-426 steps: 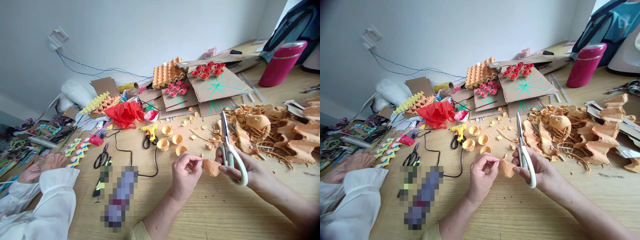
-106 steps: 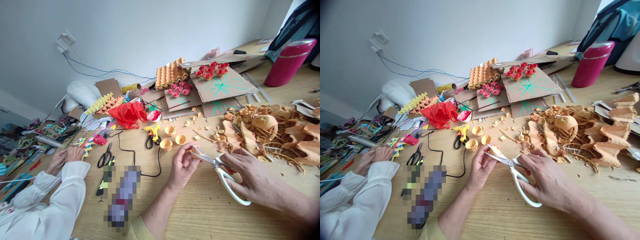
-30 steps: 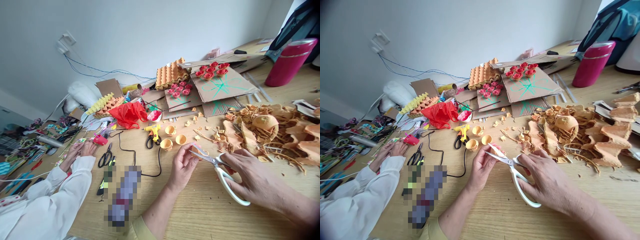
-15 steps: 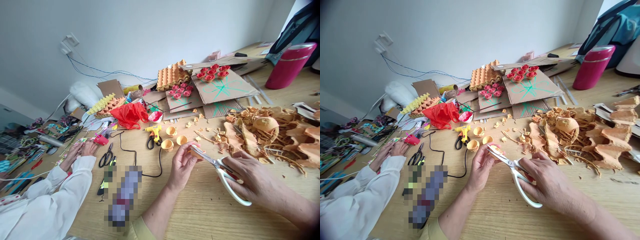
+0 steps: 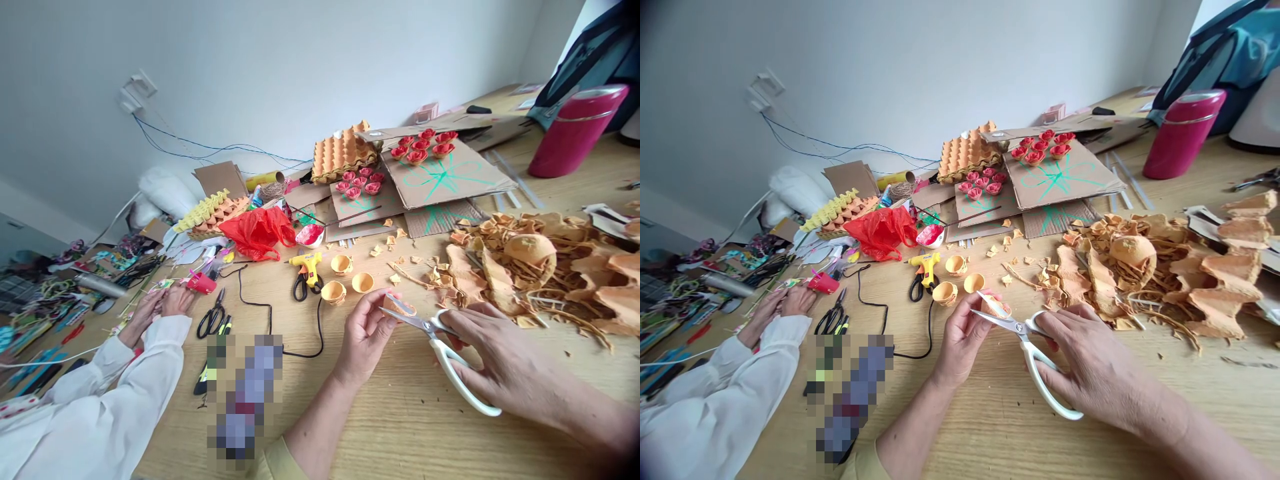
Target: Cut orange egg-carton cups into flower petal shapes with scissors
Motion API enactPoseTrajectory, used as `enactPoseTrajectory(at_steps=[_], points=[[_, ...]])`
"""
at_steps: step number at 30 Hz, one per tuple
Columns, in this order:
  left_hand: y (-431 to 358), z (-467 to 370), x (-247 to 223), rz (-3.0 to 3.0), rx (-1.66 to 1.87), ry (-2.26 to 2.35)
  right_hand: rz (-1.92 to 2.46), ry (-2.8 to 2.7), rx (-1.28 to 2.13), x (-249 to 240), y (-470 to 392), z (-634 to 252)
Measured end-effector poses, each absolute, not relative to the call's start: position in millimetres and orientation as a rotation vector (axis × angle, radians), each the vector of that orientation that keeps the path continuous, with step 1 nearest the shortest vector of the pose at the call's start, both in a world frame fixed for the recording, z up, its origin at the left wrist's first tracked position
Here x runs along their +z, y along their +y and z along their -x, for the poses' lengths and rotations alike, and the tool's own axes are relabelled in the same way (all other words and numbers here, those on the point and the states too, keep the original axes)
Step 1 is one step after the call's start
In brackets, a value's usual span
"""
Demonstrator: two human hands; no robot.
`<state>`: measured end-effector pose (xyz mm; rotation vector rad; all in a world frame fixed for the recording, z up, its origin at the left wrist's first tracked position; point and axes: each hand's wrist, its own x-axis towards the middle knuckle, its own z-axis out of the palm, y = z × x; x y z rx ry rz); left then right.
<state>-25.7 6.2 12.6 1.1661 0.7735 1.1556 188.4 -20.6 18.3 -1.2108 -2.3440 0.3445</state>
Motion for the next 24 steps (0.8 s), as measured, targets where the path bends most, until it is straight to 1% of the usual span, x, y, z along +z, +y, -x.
enactPoseTrajectory(at_steps=[5, 24], points=[[7.5, 25.8, 9.5, -1.142, 1.138, 0.742, 1.205, -2.383, 0.404, 15.6, -24.1, -188.2], [7.3, 28.3, 10.2, -1.039, 1.132, 0.654, 1.124, -2.365, 0.351, 14.9, -26.8, -189.5]])
